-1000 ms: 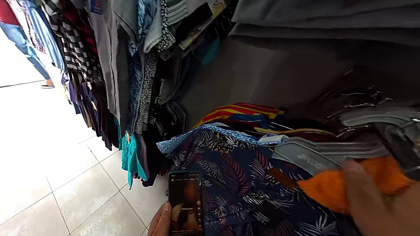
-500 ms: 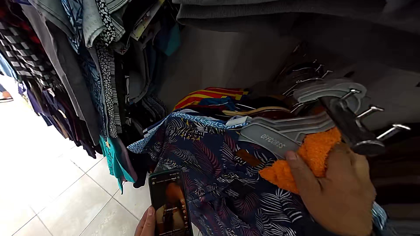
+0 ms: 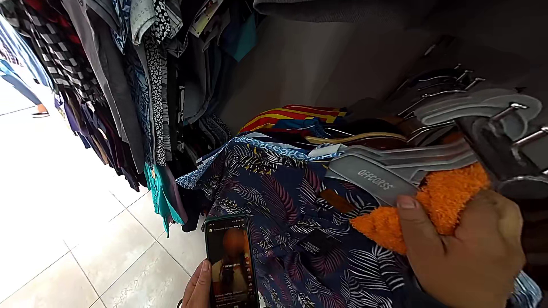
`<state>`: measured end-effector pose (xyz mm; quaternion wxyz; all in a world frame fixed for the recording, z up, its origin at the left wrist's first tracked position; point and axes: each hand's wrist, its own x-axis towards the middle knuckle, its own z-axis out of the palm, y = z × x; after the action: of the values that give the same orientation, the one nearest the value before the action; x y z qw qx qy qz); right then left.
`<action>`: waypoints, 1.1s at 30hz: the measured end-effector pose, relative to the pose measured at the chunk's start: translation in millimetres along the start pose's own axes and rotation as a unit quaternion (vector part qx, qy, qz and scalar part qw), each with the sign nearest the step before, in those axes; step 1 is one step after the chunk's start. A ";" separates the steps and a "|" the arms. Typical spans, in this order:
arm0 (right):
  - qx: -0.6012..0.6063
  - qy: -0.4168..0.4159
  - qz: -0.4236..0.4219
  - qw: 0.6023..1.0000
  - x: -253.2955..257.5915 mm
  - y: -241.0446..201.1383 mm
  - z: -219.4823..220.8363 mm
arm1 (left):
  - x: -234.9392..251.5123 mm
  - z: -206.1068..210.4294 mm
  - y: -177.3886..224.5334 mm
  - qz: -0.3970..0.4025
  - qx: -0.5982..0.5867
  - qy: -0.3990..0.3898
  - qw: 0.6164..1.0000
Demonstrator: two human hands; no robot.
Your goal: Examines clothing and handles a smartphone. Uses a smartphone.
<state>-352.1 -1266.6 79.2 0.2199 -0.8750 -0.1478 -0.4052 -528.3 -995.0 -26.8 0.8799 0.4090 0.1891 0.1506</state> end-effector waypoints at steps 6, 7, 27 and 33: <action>0.004 0.002 -0.006 1.000 -2.0 5.7 -1.6 | -8.0 5.9 -5.5 0.000 -0.005 0.012 1.000; 0.006 0.003 -0.009 1.000 -2.2 6.0 -2.1 | -9.3 7.0 -6.3 -0.001 -0.005 0.012 1.000; 0.150 -0.023 -0.072 0.986 -40.8 40.0 -6.6 | -91.1 28.6 -69.4 -0.006 0.004 0.106 0.994; 0.258 -0.199 -0.050 0.944 -116.5 41.0 -22.9 | -118.8 37.2 -76.2 0.013 0.012 0.099 0.995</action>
<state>-422.1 -1322.8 -8.6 0.3838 -0.8427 -0.3316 -0.1808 -607.8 -1116.8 -39.1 0.8498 0.4050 0.2719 0.1998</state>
